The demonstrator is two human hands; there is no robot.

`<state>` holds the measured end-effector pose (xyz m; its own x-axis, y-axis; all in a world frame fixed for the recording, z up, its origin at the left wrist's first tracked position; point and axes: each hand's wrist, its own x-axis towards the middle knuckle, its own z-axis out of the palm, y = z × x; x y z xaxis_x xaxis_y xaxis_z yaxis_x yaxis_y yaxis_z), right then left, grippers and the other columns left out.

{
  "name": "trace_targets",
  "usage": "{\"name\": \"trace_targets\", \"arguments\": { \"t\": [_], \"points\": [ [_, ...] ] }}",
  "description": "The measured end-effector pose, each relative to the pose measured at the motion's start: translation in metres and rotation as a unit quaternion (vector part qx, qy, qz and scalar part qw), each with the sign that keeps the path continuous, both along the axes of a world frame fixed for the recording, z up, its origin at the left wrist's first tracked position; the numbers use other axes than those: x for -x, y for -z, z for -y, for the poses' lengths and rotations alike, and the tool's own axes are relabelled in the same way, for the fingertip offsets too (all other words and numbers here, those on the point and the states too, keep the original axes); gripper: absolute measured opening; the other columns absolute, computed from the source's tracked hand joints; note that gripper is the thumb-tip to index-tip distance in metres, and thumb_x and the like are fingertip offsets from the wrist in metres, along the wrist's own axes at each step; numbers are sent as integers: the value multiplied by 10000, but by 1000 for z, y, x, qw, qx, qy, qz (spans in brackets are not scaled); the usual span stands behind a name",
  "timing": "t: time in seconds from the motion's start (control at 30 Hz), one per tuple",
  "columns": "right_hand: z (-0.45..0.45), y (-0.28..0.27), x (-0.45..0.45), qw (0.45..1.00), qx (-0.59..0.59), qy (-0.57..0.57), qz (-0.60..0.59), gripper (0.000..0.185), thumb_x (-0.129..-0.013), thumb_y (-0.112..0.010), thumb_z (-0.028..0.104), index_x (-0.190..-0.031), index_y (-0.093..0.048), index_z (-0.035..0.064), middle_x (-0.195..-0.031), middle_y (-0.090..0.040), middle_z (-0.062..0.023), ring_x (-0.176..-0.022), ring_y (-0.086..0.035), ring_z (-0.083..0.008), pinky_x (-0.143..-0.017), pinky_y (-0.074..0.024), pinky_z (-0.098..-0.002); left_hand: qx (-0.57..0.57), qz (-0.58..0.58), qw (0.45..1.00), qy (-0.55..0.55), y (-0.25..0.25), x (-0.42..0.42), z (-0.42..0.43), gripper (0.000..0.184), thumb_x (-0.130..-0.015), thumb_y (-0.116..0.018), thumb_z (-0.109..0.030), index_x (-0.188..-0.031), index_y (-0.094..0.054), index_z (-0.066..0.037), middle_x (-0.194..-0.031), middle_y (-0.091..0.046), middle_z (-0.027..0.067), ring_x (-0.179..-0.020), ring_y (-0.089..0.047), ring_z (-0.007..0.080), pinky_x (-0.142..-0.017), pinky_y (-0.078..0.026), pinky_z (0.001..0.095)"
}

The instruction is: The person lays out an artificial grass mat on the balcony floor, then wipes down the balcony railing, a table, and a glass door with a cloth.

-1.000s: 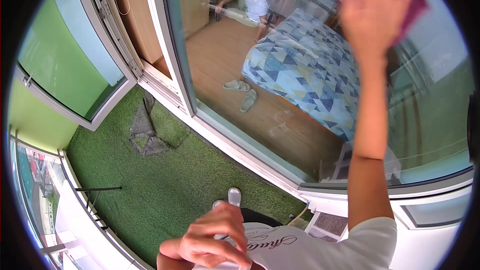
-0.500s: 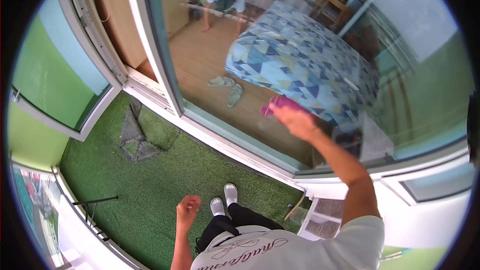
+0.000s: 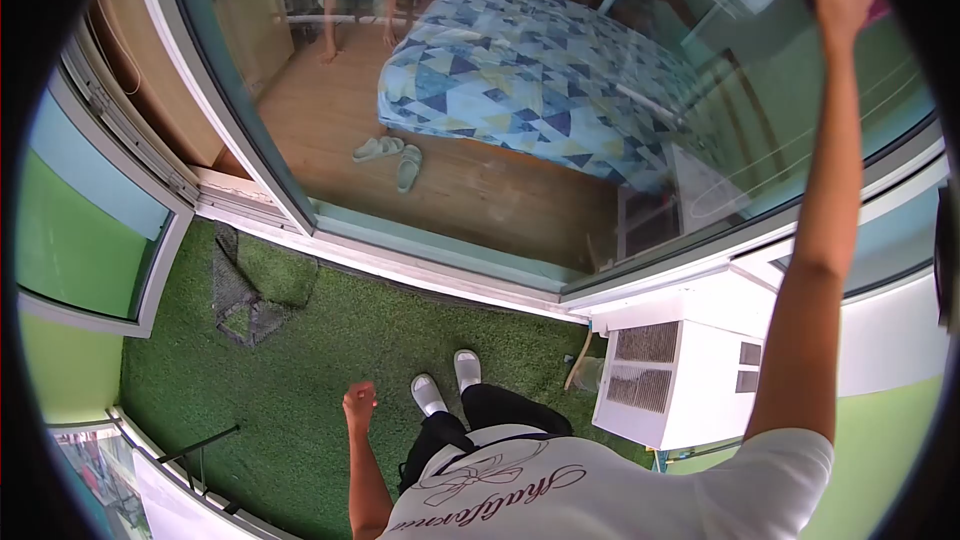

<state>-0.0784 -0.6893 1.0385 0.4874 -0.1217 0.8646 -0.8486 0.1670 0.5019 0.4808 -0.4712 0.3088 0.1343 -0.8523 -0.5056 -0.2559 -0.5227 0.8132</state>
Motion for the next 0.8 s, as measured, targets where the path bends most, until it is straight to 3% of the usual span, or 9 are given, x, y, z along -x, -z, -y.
{"name": "trace_targets", "arguments": {
  "t": [0.17, 0.2, 0.27, 0.3, 0.37, 0.5, 0.6, 0.77, 0.8],
  "points": [
    [-13, 298, -54, 902, -428, 57, 12, 471, -817, -592, 216, -1286, -550, 224, -1221, -579, -74, -1025, -580, -210, -933, -380, -493, -88, 26, 995, 38, 24, -1, -63, 213, -796, -599, -143, -937, -684, -8, -752, -684, 86, -614, -651, 156, -550, -533, 279],
    [-18, 353, -56, 733, -650, 149, 131, 456, -869, -564, 244, -1323, -522, 223, -1202, -588, -76, -984, -585, -185, -881, -434, -390, -106, 30, 993, 52, 28, 0, -73, 219, -797, -590, -136, -945, -680, -1, -753, -682, 88, -617, -649, 155, -539, -532, 277],
    [-33, 438, -40, 431, -813, -62, 387, 464, -946, -429, 195, -1410, -413, 180, -1262, -553, -143, -1124, -554, -193, -913, -462, -297, -97, 39, 994, 25, 15, 2, -96, 220, -800, -588, -130, -953, -677, 1, -757, -680, 89, -615, -649, 162, -536, -532, 277],
    [-37, 580, 29, 673, -726, -116, 79, 451, -991, -337, 231, -1439, -357, 181, -1368, -470, -167, -1245, -484, -209, -1029, -400, -309, -92, 48, 995, 6, 11, 6, -105, 220, -803, -586, -124, -961, -673, 3, -761, -678, 91, -612, -648, 170, -533, -531, 277],
    [-62, 617, 58, 563, -823, -21, 76, 464, -997, -316, 255, -1454, -316, 170, -1461, -360, -159, -1298, -432, -245, -1073, -365, -318, -86, 60, 994, -23, 15, 11, -120, 218, -805, -586, -121, -963, -672, 3, -768, -677, 89, -599, -644, 170, -518, -524, 277],
    [-82, 543, 93, 584, -796, -66, 144, 522, -960, -371, 214, -1471, -272, 174, -1467, -331, -186, -1295, -439, -284, -1047, -402, -314, -135, 61, 985, -91, 0, 50, -136, 215, -816, -585, -116, -983, -669, -11, -785, -672, 86, -578, -635, 165, -486, -502, 270],
    [-110, 343, 84, 784, -620, 36, 19, 537, -889, -445, 114, -1415, -405, 210, -866, -605, -85, -629, -576, -243, -587, -524, -393, -171, 14, 984, -49, 13, 96, -130, 223, -822, -580, -110, -1009, -666, -25, -795, -675, 85, -573, -635, 155, -475, -490, 270],
    [-123, 63, 180, 978, -181, -72, -80, 414, -793, -592, 115, -1206, -572, 116, -1331, -525, -101, -1199, -492, -334, -1018, -334, -541, -169, 3, 985, -21, 28, 169, -103, 235, -832, -574, -117, -1037, -659, -38, -824, -682, 80, -593, -644, 155, -490, -497, 274],
    [-134, 11, 177, 981, -162, -72, -84, 523, -993, -325, 418, -1327, -475, 45, -1437, -362, -250, -1347, -282, -458, -1089, -147, -623, -169, -4, 985, -23, 28, 179, -100, 241, -835, -573, -121, -1045, -657, -39, -833, -684, 78, -601, -648, 156, -493, -500, 276]
  ]
}}
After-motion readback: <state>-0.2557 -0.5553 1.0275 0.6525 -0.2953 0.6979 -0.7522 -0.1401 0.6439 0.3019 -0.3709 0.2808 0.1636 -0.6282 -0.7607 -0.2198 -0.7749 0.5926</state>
